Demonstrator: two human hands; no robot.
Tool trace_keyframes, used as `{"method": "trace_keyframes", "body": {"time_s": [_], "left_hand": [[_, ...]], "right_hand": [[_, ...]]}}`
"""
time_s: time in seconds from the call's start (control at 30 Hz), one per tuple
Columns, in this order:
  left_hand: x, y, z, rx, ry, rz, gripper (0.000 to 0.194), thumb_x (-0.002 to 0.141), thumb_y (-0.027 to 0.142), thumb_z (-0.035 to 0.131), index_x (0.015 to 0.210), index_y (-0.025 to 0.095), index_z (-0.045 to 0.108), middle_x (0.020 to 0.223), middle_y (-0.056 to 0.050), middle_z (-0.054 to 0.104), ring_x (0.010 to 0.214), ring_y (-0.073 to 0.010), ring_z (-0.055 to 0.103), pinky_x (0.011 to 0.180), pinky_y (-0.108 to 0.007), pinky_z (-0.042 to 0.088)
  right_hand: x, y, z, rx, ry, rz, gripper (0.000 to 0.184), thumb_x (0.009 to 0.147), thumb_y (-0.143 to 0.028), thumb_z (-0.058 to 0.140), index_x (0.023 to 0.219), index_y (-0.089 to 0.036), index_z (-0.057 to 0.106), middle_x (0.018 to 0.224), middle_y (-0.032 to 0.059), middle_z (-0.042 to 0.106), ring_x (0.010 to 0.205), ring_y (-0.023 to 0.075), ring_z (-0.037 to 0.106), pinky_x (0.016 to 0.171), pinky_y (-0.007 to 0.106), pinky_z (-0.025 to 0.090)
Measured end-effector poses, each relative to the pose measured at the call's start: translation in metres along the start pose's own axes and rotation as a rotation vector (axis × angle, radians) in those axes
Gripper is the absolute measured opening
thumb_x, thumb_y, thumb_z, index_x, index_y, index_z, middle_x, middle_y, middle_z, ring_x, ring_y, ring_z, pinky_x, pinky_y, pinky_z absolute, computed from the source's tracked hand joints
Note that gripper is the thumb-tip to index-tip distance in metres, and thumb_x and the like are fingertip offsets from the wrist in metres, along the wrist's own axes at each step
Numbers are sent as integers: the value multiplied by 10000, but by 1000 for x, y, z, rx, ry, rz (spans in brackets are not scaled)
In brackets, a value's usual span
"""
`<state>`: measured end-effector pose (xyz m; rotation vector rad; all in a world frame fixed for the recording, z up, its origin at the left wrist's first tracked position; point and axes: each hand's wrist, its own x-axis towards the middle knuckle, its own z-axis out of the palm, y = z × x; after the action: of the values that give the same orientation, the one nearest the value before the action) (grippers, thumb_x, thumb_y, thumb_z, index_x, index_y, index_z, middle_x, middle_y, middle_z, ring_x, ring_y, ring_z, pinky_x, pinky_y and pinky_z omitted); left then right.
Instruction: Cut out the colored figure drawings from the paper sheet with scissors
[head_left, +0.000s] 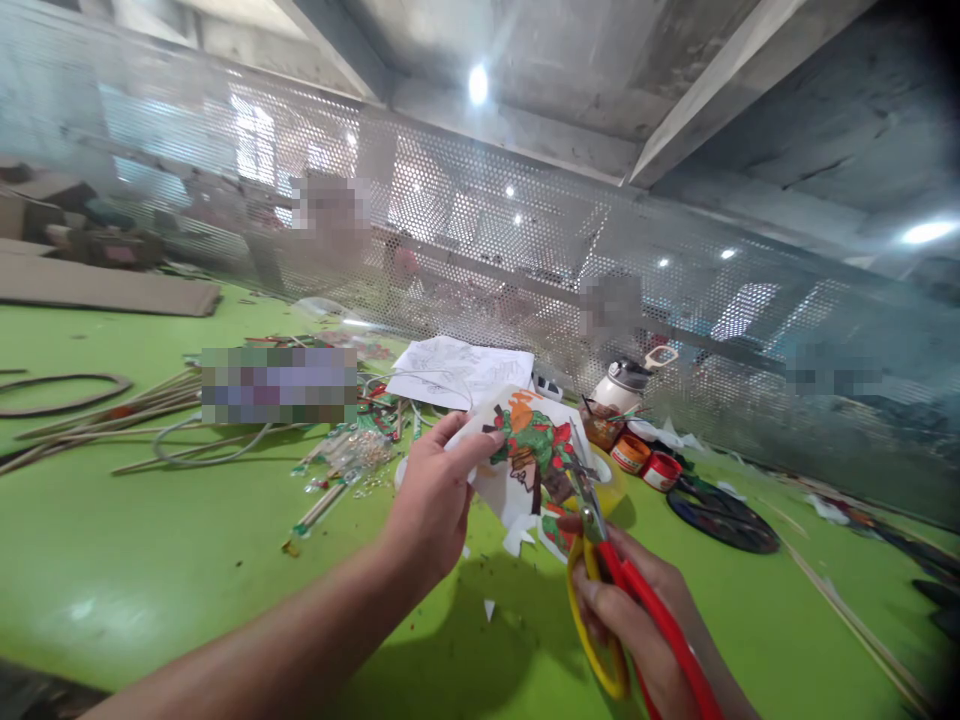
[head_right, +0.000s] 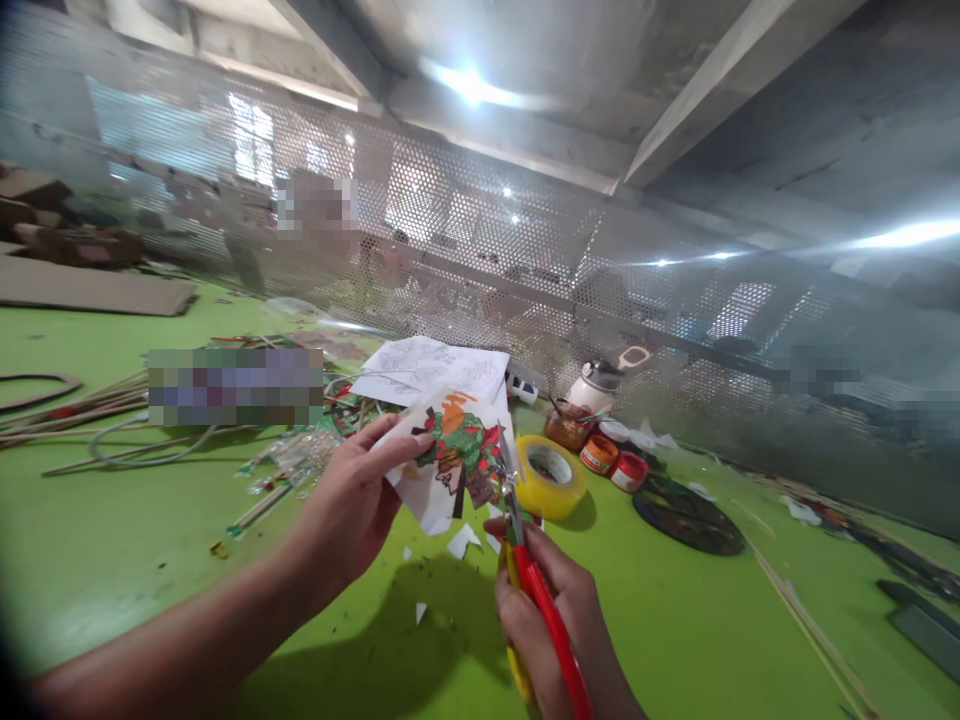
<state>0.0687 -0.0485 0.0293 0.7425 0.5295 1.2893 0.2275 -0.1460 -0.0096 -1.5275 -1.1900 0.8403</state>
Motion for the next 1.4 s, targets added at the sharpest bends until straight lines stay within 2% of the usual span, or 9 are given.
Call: {"method": "trace_keyframes", "body": {"time_s": [0.3,0.57,0.87,1.07,1.2,1.4], "left_hand": [[8,0,-6,-17,5,81,298,636,177,799,866,161,609,754,-29,697,610,-149,647,566,-261,520],[11,2,-4,23,38,120,304,618,171,802,812,167,569,714,-20,676,575,-134,618,537,-250,501],[16,3,-6,0,31,145,371,605,177,816,893,158,582,779,-41,695,606,-154,649,574,-278,530],[17,5,-5,-3,20,117,370,623,152,801,919,151,577,856,-68,705,627,-152,657,587,-290,551],[17,4,-5,9,22,119,336,647,159,788,912,151,581,837,-63,694,630,-152,652,606,-308,559],[19,-3,-8,18,38,106,321,643,176,794,892,169,590,825,-56,691,650,-166,660,594,-295,535]], "right_hand": [[-5,-14,9,-52,36,28,499,662,-452,544,1014,-113,646,561,-40,437,461,118,352,490,284,310],[-5,-12,7,-71,14,46,515,656,-473,544,1019,-123,651,534,-47,413,456,125,343,485,287,300],[-11,-23,13,-92,8,94,435,679,-414,557,1010,-138,617,532,-63,413,430,114,366,468,272,316],[-11,-14,7,-90,-100,41,447,731,-429,530,1045,-121,611,560,-63,393,477,116,327,472,268,286],[-11,-6,2,-59,-169,6,458,775,-440,515,1101,-126,590,587,-64,373,494,121,310,477,268,271],[-11,-5,-2,-39,-261,-42,436,844,-431,507,1159,-133,554,627,-50,413,532,139,366,503,272,329]]}}
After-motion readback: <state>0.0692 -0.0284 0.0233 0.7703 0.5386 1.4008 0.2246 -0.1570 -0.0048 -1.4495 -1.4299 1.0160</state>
